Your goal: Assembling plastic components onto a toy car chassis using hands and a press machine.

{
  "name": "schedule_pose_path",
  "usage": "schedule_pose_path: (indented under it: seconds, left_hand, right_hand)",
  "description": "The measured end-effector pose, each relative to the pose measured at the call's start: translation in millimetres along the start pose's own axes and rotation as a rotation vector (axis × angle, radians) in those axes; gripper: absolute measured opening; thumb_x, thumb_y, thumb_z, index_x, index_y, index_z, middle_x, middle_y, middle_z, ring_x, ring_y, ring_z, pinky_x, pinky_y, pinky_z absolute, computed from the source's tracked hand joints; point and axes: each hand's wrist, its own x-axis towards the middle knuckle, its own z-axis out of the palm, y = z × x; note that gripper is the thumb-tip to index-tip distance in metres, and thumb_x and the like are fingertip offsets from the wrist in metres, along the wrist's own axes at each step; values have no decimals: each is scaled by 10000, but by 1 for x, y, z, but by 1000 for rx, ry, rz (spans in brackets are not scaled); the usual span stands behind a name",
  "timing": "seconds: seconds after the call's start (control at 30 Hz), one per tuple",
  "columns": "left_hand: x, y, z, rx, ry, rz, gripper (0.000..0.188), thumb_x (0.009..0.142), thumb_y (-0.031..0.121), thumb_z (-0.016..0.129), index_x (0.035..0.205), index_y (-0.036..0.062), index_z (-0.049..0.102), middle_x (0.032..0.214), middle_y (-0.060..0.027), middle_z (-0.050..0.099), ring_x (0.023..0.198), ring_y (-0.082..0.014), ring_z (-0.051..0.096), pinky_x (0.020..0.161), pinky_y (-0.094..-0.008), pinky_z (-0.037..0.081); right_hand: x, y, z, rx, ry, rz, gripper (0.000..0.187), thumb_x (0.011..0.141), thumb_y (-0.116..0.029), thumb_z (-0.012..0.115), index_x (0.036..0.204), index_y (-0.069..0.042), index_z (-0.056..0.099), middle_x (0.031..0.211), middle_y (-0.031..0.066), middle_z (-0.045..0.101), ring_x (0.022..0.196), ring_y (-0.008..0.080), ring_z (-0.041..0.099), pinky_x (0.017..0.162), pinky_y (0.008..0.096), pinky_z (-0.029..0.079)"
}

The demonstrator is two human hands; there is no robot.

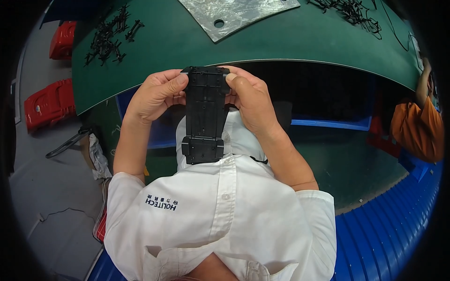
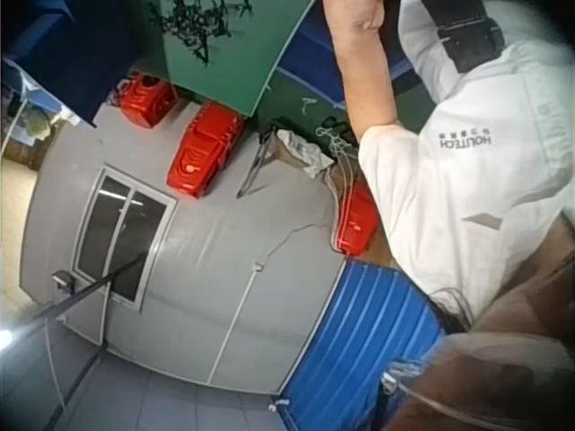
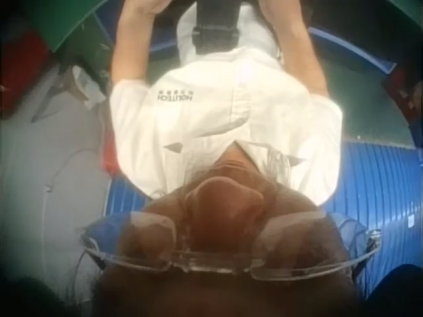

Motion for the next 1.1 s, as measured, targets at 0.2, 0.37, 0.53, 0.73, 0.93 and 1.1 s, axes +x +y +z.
schedule_pose_path:
  seconds: [0.2, 0.37, 0.53, 0.73, 0.93, 1.1]
  left_hand:
    - [-1, -2, -3, -20, -24, 28, 326, 854, 287, 601, 995, -6, 627, 835, -51, 632, 716, -100, 584, 638, -221, 486]
    - [-1, -3, -2, -81, -14, 12, 338, 857, 296, 595, 988, -13, 629, 839, -55, 633, 719, -93, 575, 638, -212, 477]
    - [3, 5, 7, -40, 1, 116, 317, 863, 270, 589, 992, -18, 625, 855, -52, 636, 717, -84, 574, 637, -205, 473]
    - [11, 8, 19, -79, 15, 223, 306, 865, 253, 585, 1001, -19, 618, 846, -46, 637, 701, -76, 572, 625, -196, 468]
    - [27, 25, 36, -206, -22, 256, 277, 865, 261, 585, 954, 1, 620, 793, -20, 625, 649, -55, 541, 605, -185, 453]
    - [49, 43, 49, -219, -24, 252, 268, 877, 295, 568, 915, 34, 615, 778, 0, 617, 641, -48, 532, 587, -186, 430]
  right_hand:
    - [2, 5, -5, 17, 0, 24, 372, 854, -152, 406, 1126, 81, 508, 989, 129, 603, 855, 165, 601, 755, 299, 498]
    - [1, 4, -2, -13, 9, 27, 365, 857, -146, 398, 1124, 76, 511, 999, 128, 601, 875, 168, 597, 753, 302, 498]
    - [2, 0, 8, -41, 84, -69, 361, 876, -150, 389, 1141, 68, 501, 1014, 121, 593, 885, 161, 590, 766, 280, 485]
    - [8, -16, 10, -10, 79, -171, 331, 901, -152, 387, 1120, 65, 507, 982, 97, 595, 862, 140, 586, 763, 261, 476]
    - [17, -37, -3, -3, 62, -215, 254, 907, -176, 421, 971, 21, 567, 864, 49, 602, 741, 89, 568, 661, 222, 467]
    - [25, -63, -4, 121, 87, -239, 252, 917, -205, 439, 910, 1, 584, 818, 42, 605, 690, 79, 563, 620, 216, 473]
